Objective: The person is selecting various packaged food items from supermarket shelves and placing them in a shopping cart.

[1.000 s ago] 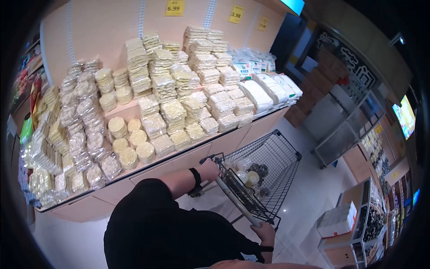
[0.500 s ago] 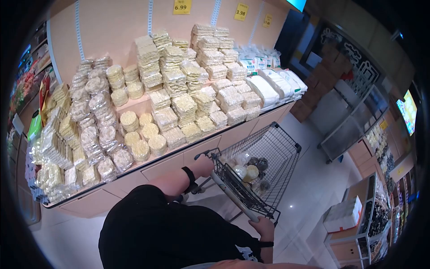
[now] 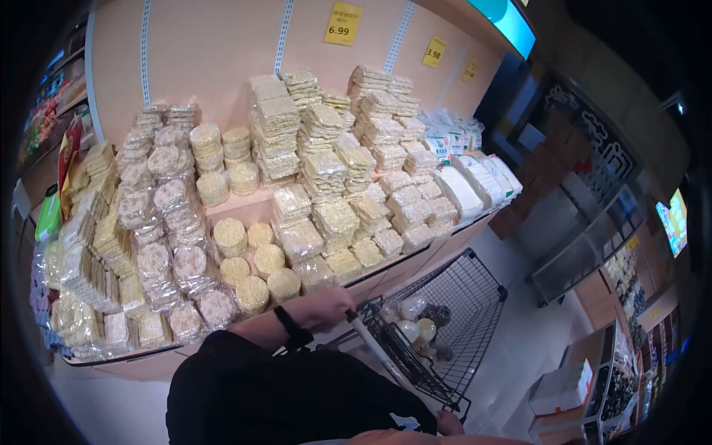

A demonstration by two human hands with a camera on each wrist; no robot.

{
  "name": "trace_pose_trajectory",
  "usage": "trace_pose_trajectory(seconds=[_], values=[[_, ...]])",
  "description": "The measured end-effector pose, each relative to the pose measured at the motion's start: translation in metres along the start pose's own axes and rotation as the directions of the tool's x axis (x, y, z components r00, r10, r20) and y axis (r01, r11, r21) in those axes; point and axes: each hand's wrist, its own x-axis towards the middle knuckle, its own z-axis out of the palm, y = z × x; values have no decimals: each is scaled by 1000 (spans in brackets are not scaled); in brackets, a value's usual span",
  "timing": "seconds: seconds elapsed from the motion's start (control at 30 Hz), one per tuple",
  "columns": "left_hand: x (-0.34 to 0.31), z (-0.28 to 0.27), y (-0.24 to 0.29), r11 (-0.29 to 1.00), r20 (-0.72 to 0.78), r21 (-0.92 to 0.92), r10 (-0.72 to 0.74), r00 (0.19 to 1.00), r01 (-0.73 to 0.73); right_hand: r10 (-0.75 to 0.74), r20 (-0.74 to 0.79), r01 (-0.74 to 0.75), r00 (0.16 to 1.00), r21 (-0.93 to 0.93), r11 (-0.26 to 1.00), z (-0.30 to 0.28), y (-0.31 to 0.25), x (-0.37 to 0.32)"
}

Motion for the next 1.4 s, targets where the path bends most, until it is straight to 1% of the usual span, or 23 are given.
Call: trace_pose_trajectory(seconds=[0.03,0.07,0.13,0.17,0.2,0.27,0.33,0.4,0.43,0.5,0.63,0.83,1.0,1.07,1.13,1.17,1.2,1.23,1.27,1.3,1.33,1.37,1.4], values=[[-12,-22,-19,990,-24,-90,-110,994,107,35,134,-35,990,-6,999,7,9,16],[-28,-40,-42,987,-112,-58,-157,981,151,16,202,-25,979,41,999,12,11,23],[-59,-75,-78,968,-289,-69,-250,924,241,-33,224,7,974,117,993,16,-4,36],[-66,-103,-76,880,-191,-84,-475,859,468,-53,227,22,972,138,990,19,-12,42],[-74,-114,-88,881,-191,-82,-472,861,465,-73,229,37,971,158,987,23,-21,47],[-86,-129,-112,829,-249,-189,-560,791,527,-114,237,70,965,186,980,33,-37,62],[-88,-143,-121,824,-231,-210,-565,792,526,-144,242,92,960,213,973,39,-52,69],[-86,-146,-132,782,-210,-409,-582,786,470,-182,243,123,953,239,963,47,-64,73],[-79,-150,-137,785,-205,-404,-578,790,470,-202,238,141,950,252,957,50,-69,74],[-65,-150,-142,739,-88,-472,-583,808,481,-203,230,139,952,267,954,53,-80,72],[-43,-148,-154,793,-124,-496,-467,876,353,8,231,-70,973,262,963,39,-126,50],[-43,-152,-170,755,-26,-503,-499,866,420,-101,249,16,963,320,947,62,-113,70],[-61,-150,-195,718,-56,-549,-542,839,427,-44,331,-87,943,371,924,1,-170,34],[-64,-153,-206,695,-49,-571,-560,827,437,-19,318,-156,948,513,844,-33,-195,9],[-60,-154,-218,636,-80,-669,-577,813,385,27,249,-213,968,763,611,-79,-235,-23],[-54,-158,-224,639,-84,-669,-572,816,380,43,227,-212,973,800,561,-97,-248,-28],[-48,-164,-229,638,-72,-665,-572,817,388,-59,320,-98,946,453,886,-104,-236,27],[-42,-172,-234,635,-57,-662,-573,817,399,-160,407,155,899,46,987,-112,-226,81],[-34,-183,-231,634,-52,-661,-573,818,402,-332,167,326,928,66,943,-126,-218,115],[-24,-197,-223,552,-65,-753,-603,795,358,-323,-64,326,944,45,944,-162,-266,102],[-12,-209,-217,462,-72,-833,-635,769,304,-296,-292,317,910,26,948,-199,-317,87],[-1,-218,-213,459,-64,-833,-635,770,309,-328,-303,346,895,8,938,-223,-346,100],[12,-226,-211,389,-82,-882,-683,726,267,-423,-436,480,794,22,877,-233,-369,113]])
